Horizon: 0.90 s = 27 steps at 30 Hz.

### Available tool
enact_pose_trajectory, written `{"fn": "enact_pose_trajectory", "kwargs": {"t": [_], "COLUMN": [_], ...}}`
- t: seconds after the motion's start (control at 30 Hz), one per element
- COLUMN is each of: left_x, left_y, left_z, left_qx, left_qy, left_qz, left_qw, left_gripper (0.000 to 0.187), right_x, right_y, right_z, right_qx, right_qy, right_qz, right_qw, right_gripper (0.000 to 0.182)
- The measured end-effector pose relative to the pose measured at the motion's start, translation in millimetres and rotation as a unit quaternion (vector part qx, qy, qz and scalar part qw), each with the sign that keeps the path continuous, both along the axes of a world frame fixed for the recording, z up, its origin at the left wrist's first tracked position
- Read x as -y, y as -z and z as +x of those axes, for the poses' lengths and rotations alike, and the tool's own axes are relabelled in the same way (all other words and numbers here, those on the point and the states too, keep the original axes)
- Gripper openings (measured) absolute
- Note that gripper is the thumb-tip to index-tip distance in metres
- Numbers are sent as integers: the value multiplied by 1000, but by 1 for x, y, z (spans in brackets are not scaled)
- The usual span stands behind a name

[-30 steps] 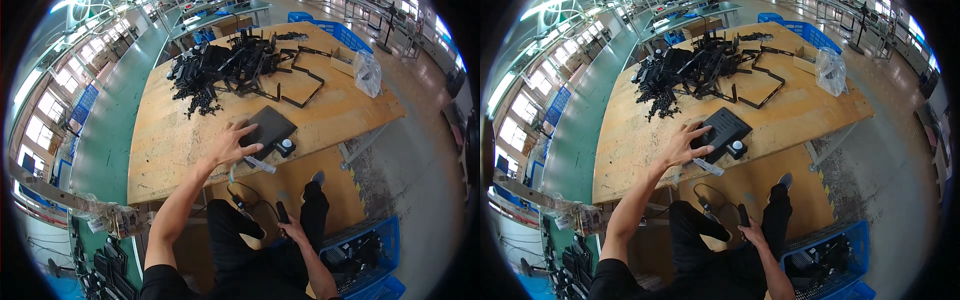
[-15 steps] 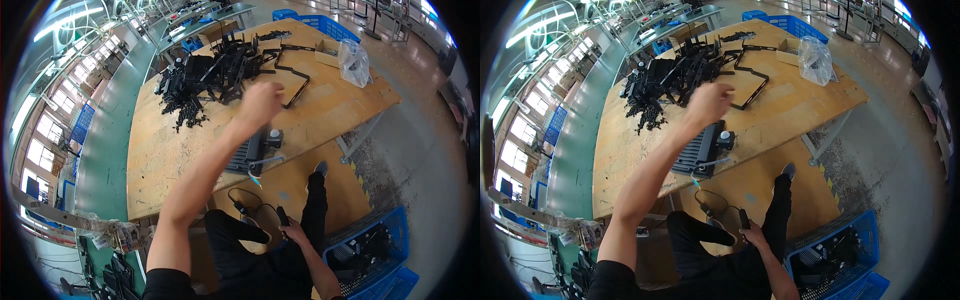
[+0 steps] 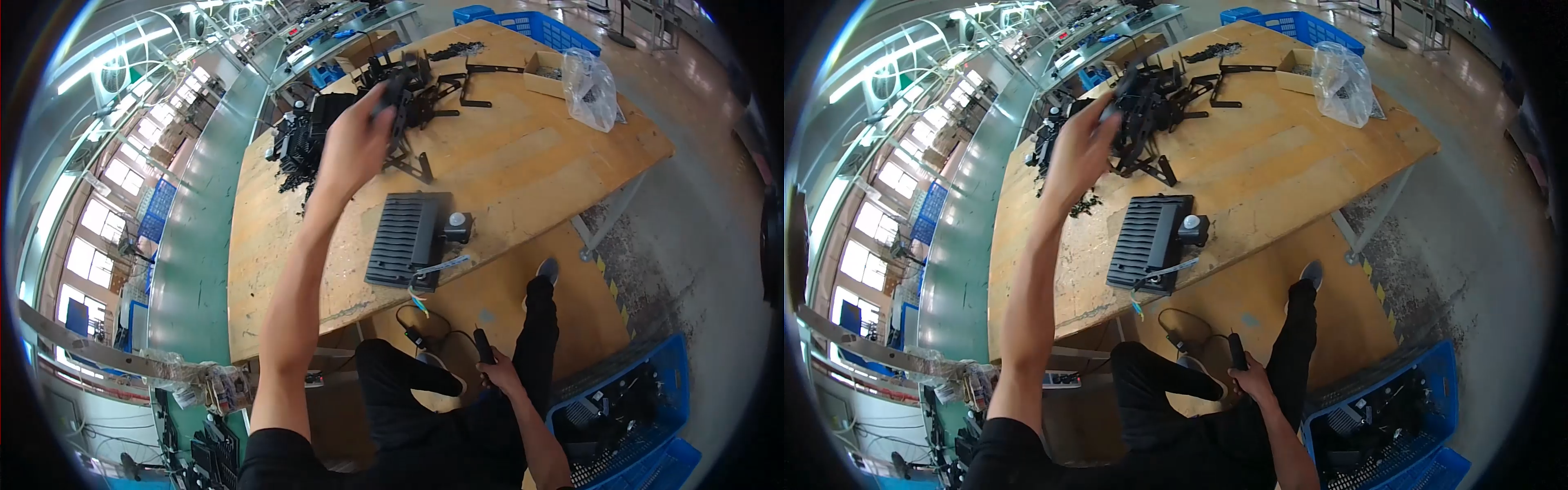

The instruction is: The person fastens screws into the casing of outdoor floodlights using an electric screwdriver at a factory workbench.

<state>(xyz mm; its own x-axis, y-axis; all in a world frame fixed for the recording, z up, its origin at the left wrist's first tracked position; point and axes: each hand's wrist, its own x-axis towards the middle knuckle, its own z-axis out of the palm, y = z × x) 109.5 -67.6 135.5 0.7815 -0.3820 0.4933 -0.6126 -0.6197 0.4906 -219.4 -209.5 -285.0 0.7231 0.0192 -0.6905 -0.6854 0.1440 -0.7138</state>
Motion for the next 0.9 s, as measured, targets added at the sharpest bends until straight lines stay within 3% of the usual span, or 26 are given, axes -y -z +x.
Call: {"fn": "enact_pose_trajectory", "kwargs": {"t": [0.07,0.13,0.2,0.23,0.33,0.5,0.53,0.6,0.7,0.77,0.8,0.9], "left_x": [-50,-92,-105,-108,-98,-91,-89,-85,-71,-66,-61,-64], "left_y": [8,62,105,119,155,142,142,149,138,161,162,183], "left_z": [-45,-51,-63,-66,-71,-111,-120,-131,-134,-117,-117,-114], "left_qx": [-117,-127,-69,-53,-51,-109,-134,-119,-176,29,-35,-37], "left_qy": [-23,-80,-99,-92,-138,-88,-80,-61,-157,-118,-73,-68], "left_qz": [-81,-86,-1,74,120,110,100,81,84,51,58,69], "left_qw": [990,985,993,992,982,984,983,988,968,991,995,995], "left_gripper": [41,26,13,23,18,21,22,27,43,59,59,60], "right_x": [-1,-4,-4,-3,-9,-11,-12,-12,-9,-10,-15,-44], "right_y": [10,20,22,15,-20,-118,-137,-173,-208,-224,-231,-239], "right_z": [2,0,-3,-4,-24,-49,-46,-29,19,55,72,112], "right_qx": [19,32,4,4,61,242,241,351,412,429,446,475], "right_qy": [-12,-32,-30,-32,40,246,246,274,288,281,277,289], "right_qz": [3,-1,27,19,13,0,-1,-65,-73,-91,-106,-93], "right_qw": [1000,999,999,999,997,939,939,893,861,854,845,826], "right_gripper": [46,44,55,55,68,82,82,80,80,79,77,75]}}
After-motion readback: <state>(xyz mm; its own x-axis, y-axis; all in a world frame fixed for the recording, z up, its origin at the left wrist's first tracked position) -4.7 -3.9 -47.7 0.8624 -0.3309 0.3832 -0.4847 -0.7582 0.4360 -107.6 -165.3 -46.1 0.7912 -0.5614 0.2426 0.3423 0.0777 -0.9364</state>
